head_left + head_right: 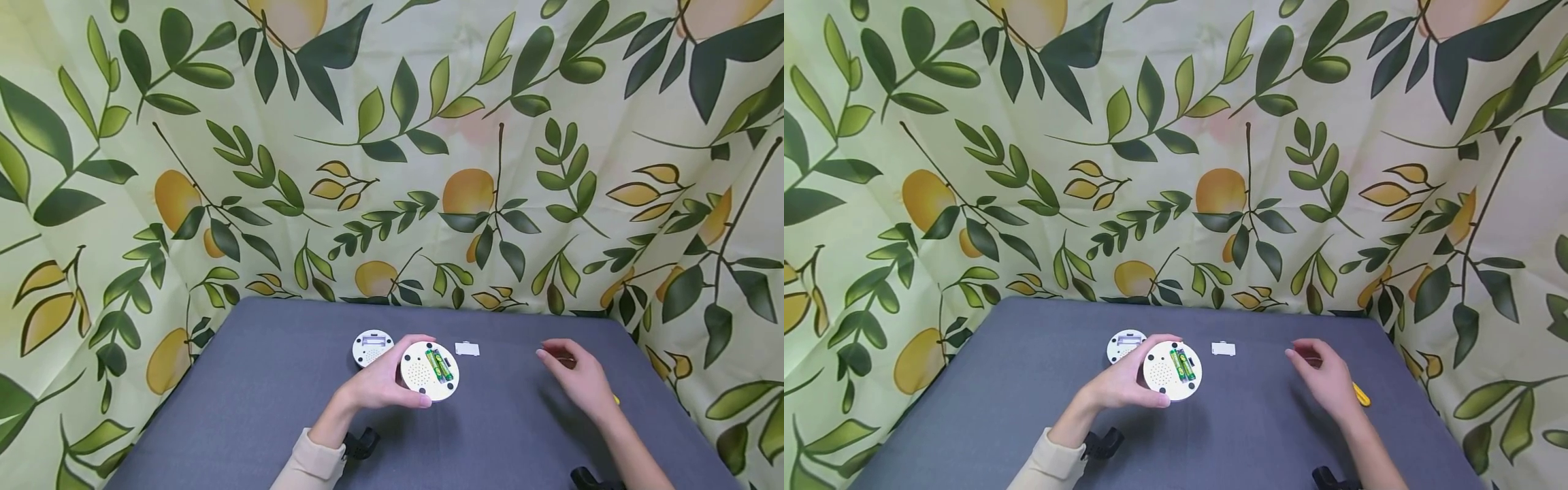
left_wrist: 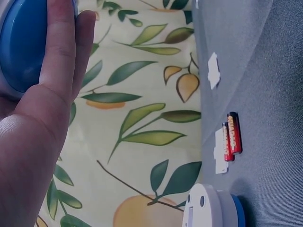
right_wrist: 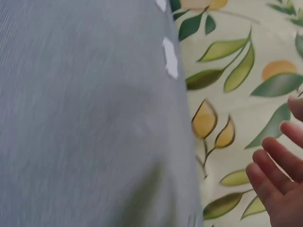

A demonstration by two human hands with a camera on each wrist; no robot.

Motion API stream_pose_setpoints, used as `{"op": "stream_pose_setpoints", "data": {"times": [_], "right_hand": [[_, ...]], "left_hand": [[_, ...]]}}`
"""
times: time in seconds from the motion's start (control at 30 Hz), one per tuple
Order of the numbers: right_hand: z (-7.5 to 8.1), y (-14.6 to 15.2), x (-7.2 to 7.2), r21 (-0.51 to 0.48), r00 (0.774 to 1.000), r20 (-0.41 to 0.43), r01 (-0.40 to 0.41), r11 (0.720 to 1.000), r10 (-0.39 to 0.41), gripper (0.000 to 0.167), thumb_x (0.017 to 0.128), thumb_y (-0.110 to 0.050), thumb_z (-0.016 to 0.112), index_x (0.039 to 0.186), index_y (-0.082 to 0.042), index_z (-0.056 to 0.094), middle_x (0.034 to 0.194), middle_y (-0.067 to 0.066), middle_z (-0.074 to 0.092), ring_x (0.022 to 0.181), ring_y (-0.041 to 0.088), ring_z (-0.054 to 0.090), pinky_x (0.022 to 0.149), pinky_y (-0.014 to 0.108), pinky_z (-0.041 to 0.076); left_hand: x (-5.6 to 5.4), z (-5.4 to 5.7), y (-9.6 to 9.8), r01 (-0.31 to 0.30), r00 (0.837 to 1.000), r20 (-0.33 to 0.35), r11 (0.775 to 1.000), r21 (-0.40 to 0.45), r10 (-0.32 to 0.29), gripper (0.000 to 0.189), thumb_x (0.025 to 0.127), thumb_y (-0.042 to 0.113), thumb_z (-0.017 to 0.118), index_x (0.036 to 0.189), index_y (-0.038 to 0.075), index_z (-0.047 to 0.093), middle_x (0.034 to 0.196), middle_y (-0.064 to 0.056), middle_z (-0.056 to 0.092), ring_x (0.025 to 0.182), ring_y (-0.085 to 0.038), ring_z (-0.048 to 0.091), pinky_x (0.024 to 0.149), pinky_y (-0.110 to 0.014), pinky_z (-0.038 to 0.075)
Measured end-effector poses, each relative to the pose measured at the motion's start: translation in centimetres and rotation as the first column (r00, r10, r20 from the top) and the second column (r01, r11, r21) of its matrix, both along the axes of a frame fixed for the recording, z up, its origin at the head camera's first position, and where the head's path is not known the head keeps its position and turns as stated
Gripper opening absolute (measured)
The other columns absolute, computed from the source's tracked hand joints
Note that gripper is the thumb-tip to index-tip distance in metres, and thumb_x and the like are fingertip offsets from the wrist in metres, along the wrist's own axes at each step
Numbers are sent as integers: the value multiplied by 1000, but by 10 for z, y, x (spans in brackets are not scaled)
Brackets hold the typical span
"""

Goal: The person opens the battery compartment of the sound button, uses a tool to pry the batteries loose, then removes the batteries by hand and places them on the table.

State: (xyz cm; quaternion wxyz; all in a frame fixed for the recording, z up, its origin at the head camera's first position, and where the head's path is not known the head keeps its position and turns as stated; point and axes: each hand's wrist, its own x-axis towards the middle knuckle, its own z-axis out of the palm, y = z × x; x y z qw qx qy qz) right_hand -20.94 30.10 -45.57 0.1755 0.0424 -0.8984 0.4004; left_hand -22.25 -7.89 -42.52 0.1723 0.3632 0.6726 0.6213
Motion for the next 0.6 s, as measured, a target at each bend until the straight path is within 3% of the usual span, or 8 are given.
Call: {"op": "stream_pose_setpoints", "data": {"times": [0.27,0.6], "right_hand": [[15,-25,8,-73,991,-41,-129,989,126,28,98,-21,70,122,-6,67,117,11,67,100,-6,58,85,11,45],[30,-53,15,-194,950,-112,-308,931,291,26,97,-7,68,123,-2,66,118,15,65,107,3,63,89,16,50]], "left_hand": [[0,-1,0,-6,1000,-5,1000,-5,6,86,77,7,83,149,13,38,126,-7,56,101,-16,66,86,-31,56],[-1,0,-1,-13,1000,-14,1000,-4,13,85,77,7,83,149,13,38,126,-7,56,102,-16,65,88,-31,55]]}}
